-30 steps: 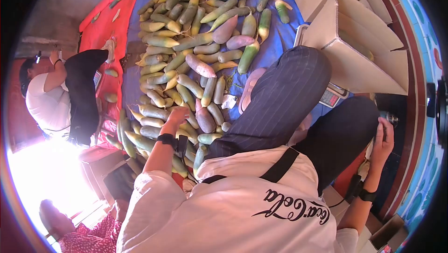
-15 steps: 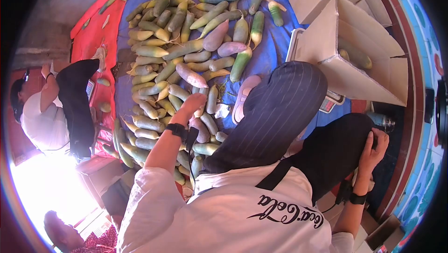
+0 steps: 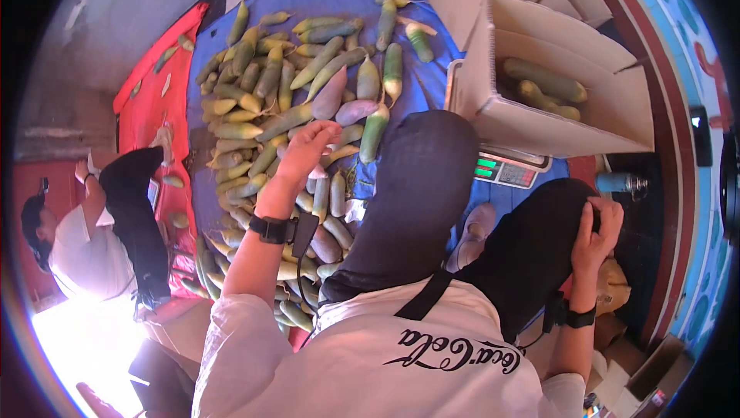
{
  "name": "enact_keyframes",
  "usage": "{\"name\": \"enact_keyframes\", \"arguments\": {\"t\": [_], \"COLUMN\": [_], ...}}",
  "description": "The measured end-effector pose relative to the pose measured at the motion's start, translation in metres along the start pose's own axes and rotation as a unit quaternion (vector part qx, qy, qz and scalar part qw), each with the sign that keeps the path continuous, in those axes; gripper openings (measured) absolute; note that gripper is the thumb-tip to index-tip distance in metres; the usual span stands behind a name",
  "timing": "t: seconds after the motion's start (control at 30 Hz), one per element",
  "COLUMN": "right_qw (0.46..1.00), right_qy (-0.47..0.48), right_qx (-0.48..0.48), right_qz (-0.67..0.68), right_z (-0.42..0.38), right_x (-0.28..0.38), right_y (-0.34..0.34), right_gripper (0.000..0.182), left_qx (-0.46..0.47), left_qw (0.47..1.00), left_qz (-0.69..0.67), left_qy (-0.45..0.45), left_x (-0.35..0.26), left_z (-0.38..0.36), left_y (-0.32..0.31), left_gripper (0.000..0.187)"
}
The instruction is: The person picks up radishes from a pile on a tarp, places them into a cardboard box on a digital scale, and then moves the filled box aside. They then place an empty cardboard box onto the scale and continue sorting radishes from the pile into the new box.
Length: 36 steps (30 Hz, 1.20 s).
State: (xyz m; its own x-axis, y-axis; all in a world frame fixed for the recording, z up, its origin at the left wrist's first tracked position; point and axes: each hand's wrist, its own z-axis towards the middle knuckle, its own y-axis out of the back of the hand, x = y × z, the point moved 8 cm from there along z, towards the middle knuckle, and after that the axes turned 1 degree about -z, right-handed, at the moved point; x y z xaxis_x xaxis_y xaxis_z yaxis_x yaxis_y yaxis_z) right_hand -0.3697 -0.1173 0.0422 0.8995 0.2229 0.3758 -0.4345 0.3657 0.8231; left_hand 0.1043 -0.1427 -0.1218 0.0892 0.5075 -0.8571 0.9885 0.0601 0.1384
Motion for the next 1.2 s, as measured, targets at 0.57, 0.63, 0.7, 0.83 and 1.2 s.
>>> {"name": "enact_keyframes", "arguments": {"t": [0.57, 0.63, 0.7, 0.83, 1.2], "right_qw": [0.988, 0.987, 0.984, 0.982, 0.98], "right_qy": [-0.039, -0.027, -0.027, -0.036, -0.042], "right_qx": [-0.135, -0.139, -0.154, -0.157, -0.176], "right_qz": [0.056, 0.076, 0.082, 0.095, 0.085], "right_z": [-0.022, -0.023, -0.023, -0.024, -0.029], "right_x": [-0.029, -0.028, -0.029, -0.03, -0.03], "right_y": [0.035, 0.033, 0.034, 0.034, 0.04], "right_gripper": [0.007, 0.007, 0.007, 0.008, 0.007], "left_qx": [0.033, 0.01, 0.008, -0.012, -0.028], "left_qw": [0.93, 0.921, 0.915, 0.912, 0.888], "left_qz": [0.249, 0.281, 0.294, 0.287, 0.357], "left_qy": [-0.267, -0.269, -0.276, -0.291, -0.288], "left_x": [-0.112, -0.126, -0.13, -0.127, -0.114], "left_z": [-0.109, -0.127, -0.137, -0.141, -0.125], "left_y": [-0.099, -0.101, -0.106, -0.102, -0.109], "left_gripper": [0.07, 0.072, 0.074, 0.077, 0.076]}}
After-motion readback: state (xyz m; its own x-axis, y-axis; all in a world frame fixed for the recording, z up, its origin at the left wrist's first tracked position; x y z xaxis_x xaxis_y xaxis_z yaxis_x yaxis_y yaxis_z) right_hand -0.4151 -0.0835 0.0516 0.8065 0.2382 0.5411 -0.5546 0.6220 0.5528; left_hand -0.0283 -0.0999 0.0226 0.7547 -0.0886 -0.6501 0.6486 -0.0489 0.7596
